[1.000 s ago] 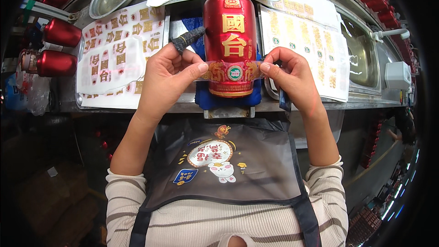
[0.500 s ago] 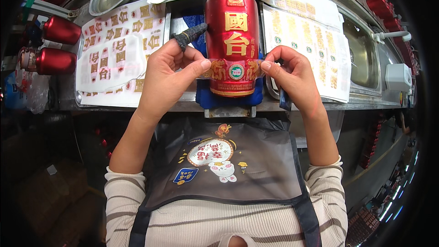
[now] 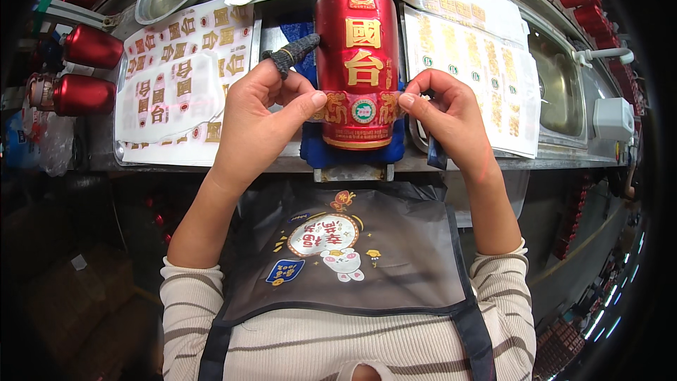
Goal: The person applies gold stickers to red cylindrical bottles using a blue squeegee tool. They peel stickers from sheets, position them on the bottle, and press them down to adhere. The person handles multiple bottles one at a time, rotating each bottle to apply labels on different sides.
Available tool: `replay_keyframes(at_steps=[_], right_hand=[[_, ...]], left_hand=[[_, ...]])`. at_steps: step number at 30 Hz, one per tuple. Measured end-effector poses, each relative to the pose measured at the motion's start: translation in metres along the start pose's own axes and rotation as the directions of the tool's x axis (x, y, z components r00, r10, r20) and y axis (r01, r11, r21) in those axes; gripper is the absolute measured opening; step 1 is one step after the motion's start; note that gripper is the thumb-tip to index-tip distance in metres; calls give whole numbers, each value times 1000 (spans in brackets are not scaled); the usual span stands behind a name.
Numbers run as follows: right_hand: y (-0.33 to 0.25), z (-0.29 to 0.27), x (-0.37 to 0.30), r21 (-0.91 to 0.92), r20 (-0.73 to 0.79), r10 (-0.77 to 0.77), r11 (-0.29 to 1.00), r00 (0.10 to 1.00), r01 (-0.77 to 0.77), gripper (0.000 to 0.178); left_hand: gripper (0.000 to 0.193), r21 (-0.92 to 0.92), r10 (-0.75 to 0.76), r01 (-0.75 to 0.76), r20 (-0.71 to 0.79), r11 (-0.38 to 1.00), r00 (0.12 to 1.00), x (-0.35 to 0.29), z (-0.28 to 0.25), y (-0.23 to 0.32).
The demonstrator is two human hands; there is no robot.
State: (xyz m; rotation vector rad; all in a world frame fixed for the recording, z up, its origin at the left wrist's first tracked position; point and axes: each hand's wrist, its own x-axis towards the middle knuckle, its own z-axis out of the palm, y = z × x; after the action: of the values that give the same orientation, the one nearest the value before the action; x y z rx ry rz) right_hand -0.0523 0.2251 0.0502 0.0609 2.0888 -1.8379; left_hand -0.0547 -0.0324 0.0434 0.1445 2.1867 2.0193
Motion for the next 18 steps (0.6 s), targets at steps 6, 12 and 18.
replay_keyframes(at_steps=[6, 12, 18], right_hand=[[0, 1, 1, -4, -5, 1, 1000, 1000, -1, 13], [0, 0, 2, 33, 16, -3, 999, 1000, 2, 12], [1, -1, 3, 55, 43, -7, 998, 999, 4, 12]], left_hand=[[16, 31, 8, -8, -3, 999, 1000, 0, 1, 1], [20, 75, 42, -40, -24, 996, 999, 0, 0, -4], [34, 140, 104, -95, -61, 986, 993, 1, 0, -8]])
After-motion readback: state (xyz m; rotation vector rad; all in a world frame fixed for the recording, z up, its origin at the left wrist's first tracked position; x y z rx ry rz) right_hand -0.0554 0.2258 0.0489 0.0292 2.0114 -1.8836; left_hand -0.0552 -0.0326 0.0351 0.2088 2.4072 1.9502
